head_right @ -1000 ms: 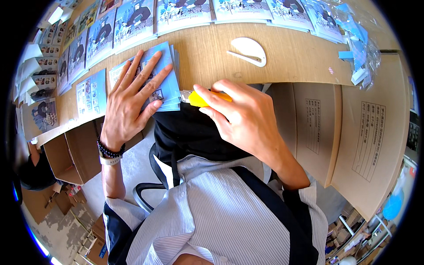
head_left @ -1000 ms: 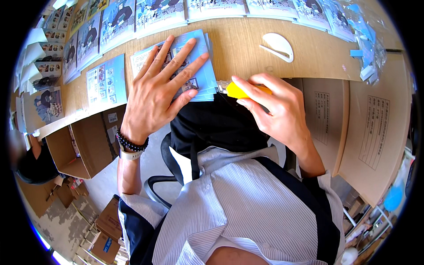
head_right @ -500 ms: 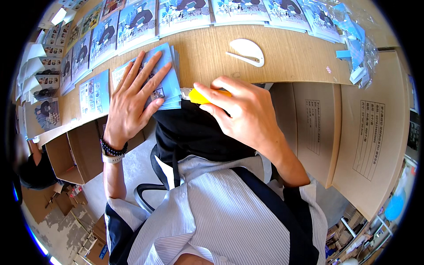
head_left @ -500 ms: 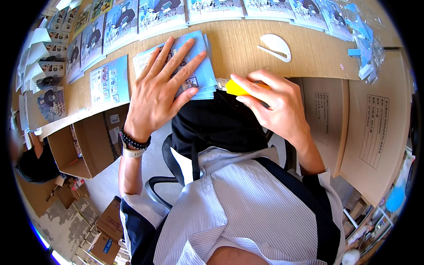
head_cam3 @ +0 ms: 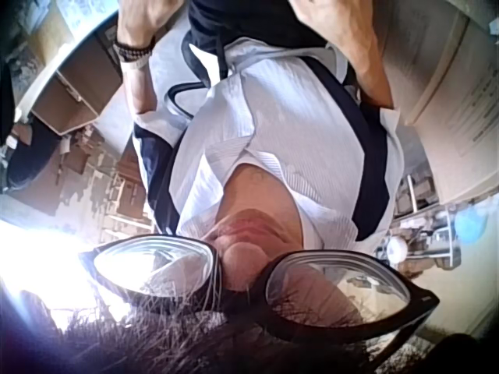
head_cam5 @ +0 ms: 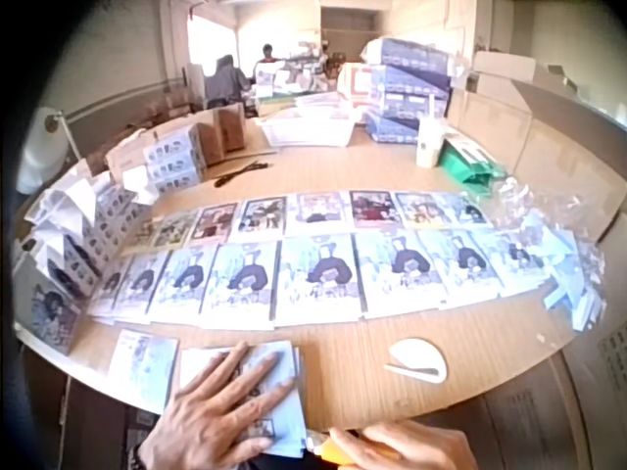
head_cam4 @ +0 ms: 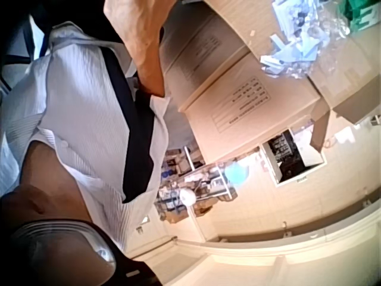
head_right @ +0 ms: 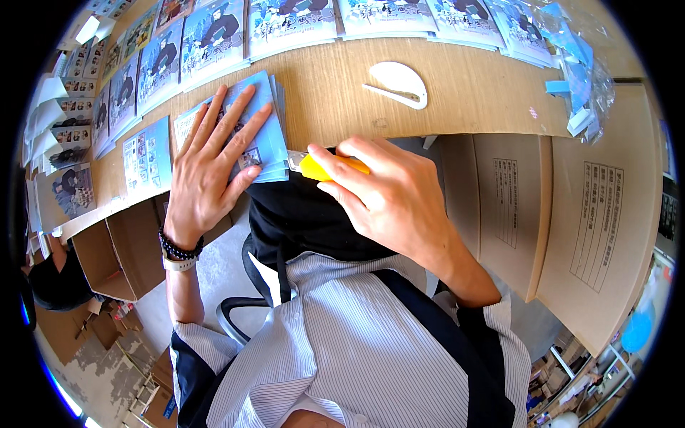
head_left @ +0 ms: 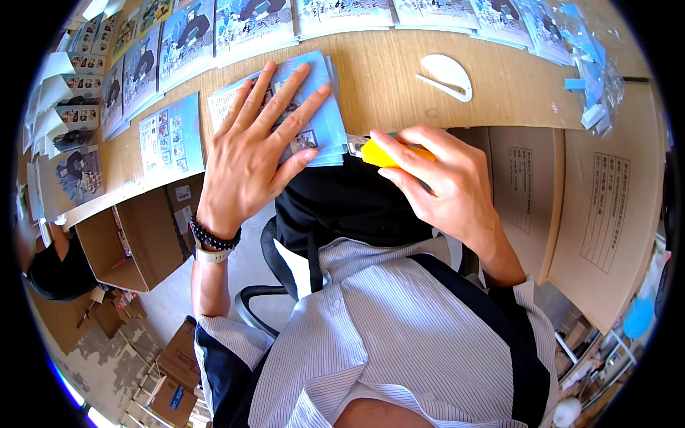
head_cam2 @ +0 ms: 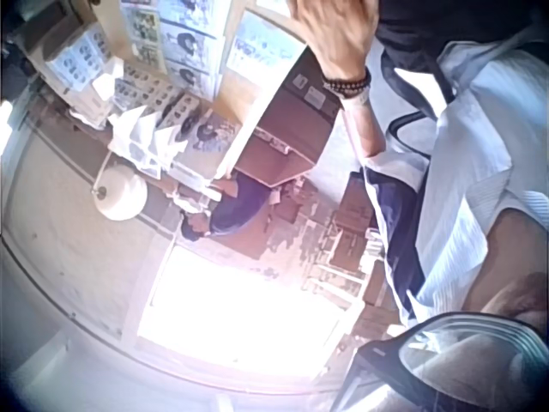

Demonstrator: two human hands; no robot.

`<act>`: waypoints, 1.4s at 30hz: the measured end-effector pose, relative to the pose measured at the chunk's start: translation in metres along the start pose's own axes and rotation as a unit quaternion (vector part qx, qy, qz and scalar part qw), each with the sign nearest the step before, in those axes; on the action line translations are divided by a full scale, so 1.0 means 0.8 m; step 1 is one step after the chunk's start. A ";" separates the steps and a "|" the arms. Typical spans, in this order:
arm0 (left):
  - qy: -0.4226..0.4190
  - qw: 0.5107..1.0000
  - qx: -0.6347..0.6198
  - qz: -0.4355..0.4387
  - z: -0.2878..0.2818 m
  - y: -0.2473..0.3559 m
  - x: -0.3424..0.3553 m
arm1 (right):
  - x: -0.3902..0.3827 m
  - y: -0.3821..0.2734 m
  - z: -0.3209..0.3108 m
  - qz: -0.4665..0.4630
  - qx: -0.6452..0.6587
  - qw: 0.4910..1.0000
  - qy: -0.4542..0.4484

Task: The person inserts printed cards into clear plastic sleeves and places them on a table. They then pick up a small box, open it, and use a yellow utility knife to cut the edges of a stack of blue cards on the table.

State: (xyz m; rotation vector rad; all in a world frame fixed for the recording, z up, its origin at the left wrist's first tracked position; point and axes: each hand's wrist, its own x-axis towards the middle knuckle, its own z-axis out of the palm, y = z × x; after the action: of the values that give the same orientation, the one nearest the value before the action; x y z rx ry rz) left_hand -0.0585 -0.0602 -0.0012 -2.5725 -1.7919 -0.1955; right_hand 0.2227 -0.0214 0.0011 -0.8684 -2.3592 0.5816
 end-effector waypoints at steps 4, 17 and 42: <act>0.000 1.000 -0.002 0.004 -0.001 -0.001 0.000 | -0.001 0.002 -0.002 -0.001 -0.001 1.000 -0.005; 0.010 1.000 -0.007 0.022 0.003 -0.005 0.001 | -0.010 -0.013 -0.030 -0.033 0.059 0.990 -0.127; -0.001 1.000 0.003 0.017 0.008 -0.005 -0.002 | -0.004 0.015 -0.009 -0.018 0.025 0.999 -0.028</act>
State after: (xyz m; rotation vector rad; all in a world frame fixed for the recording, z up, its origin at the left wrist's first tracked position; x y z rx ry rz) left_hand -0.0626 -0.0600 -0.0080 -2.5976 -1.7451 -0.1873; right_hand 0.2347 -0.0133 -0.0013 -0.7949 -2.3938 0.6548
